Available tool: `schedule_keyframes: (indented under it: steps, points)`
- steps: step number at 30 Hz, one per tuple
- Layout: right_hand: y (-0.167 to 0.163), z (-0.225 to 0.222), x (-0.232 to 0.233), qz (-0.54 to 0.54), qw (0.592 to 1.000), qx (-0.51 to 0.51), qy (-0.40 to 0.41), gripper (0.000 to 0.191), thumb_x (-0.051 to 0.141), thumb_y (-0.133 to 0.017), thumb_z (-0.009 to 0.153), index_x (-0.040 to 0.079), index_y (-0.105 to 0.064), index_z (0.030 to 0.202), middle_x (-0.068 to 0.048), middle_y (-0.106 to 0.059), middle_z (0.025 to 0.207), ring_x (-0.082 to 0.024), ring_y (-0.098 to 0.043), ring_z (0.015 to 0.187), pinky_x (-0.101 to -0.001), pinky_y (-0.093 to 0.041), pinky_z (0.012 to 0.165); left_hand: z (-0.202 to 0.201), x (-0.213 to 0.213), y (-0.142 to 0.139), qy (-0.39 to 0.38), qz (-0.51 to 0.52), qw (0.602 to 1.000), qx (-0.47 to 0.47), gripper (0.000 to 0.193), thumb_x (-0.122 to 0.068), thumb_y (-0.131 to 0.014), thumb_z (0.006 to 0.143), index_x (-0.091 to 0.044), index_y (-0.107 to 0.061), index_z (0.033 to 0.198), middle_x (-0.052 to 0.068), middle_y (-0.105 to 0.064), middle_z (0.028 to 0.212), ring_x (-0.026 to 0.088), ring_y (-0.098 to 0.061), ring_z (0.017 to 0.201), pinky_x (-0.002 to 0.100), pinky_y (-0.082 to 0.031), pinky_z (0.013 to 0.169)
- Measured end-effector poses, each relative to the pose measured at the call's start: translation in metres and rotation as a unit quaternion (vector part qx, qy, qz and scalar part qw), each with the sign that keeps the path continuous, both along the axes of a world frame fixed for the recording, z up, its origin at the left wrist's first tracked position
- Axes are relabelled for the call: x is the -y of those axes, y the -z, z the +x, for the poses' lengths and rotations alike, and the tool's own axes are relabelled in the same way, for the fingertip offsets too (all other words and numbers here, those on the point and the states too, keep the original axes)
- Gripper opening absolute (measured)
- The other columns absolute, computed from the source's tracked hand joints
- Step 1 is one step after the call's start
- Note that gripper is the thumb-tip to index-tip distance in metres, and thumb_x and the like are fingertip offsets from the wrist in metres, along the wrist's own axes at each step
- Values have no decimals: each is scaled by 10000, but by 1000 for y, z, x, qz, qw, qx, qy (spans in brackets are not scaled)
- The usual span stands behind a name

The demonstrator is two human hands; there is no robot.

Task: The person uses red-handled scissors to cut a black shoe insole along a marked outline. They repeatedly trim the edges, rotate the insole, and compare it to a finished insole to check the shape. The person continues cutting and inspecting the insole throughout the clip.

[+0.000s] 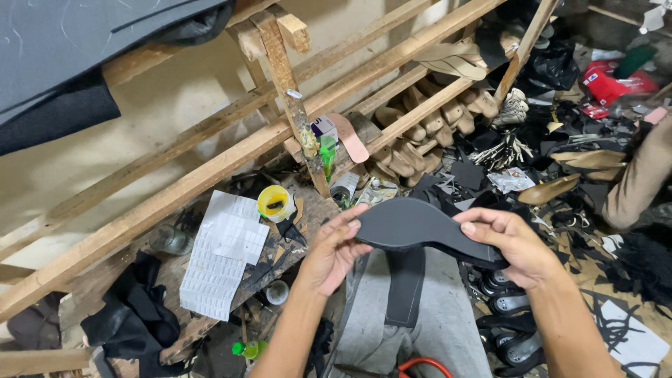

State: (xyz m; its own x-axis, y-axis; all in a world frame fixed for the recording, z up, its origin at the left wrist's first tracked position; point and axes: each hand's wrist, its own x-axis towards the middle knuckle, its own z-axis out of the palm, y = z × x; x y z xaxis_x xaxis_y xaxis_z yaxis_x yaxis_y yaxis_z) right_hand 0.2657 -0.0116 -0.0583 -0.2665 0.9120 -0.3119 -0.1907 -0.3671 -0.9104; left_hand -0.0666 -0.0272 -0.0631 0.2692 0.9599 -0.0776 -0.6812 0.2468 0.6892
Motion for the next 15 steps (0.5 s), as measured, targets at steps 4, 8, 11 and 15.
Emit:
schedule_keyframes:
  steps: [4,8,11,15]
  points:
    - [18,4,-6,-13,998,-61,-31,287,167,-714,923,-18,-710,1142,-83,-733,889,-137,-675,677,-315,-573,577,5,0,5,9,-22,997,70,444,-18,-624,956,90,-564,1382,146,-724,1113,169,-738,892,309,-639,808]
    - [26,2,-7,-30,997,-62,-28,278,163,-681,908,-8,-698,1126,-71,-732,898,-136,-693,676,-318,-585,557,4,-1,12,12,-30,995,98,434,-1,-603,975,103,-552,1393,160,-711,1123,184,-739,899,313,-639,830]
    - [29,1,-9,-46,997,-62,-26,276,163,-665,913,-3,-692,1132,-71,-732,904,-132,-698,681,-316,-578,546,3,-3,16,14,-49,992,113,436,1,-585,970,106,-543,1391,173,-706,1142,203,-743,912,314,-641,835]
    - [33,-1,-8,-51,995,-83,-31,281,165,-664,925,-9,-696,1144,-78,-731,899,-141,-692,670,-321,-580,538,3,-4,20,10,-65,990,121,431,-2,-575,964,104,-537,1380,186,-702,1171,220,-747,938,316,-639,840]
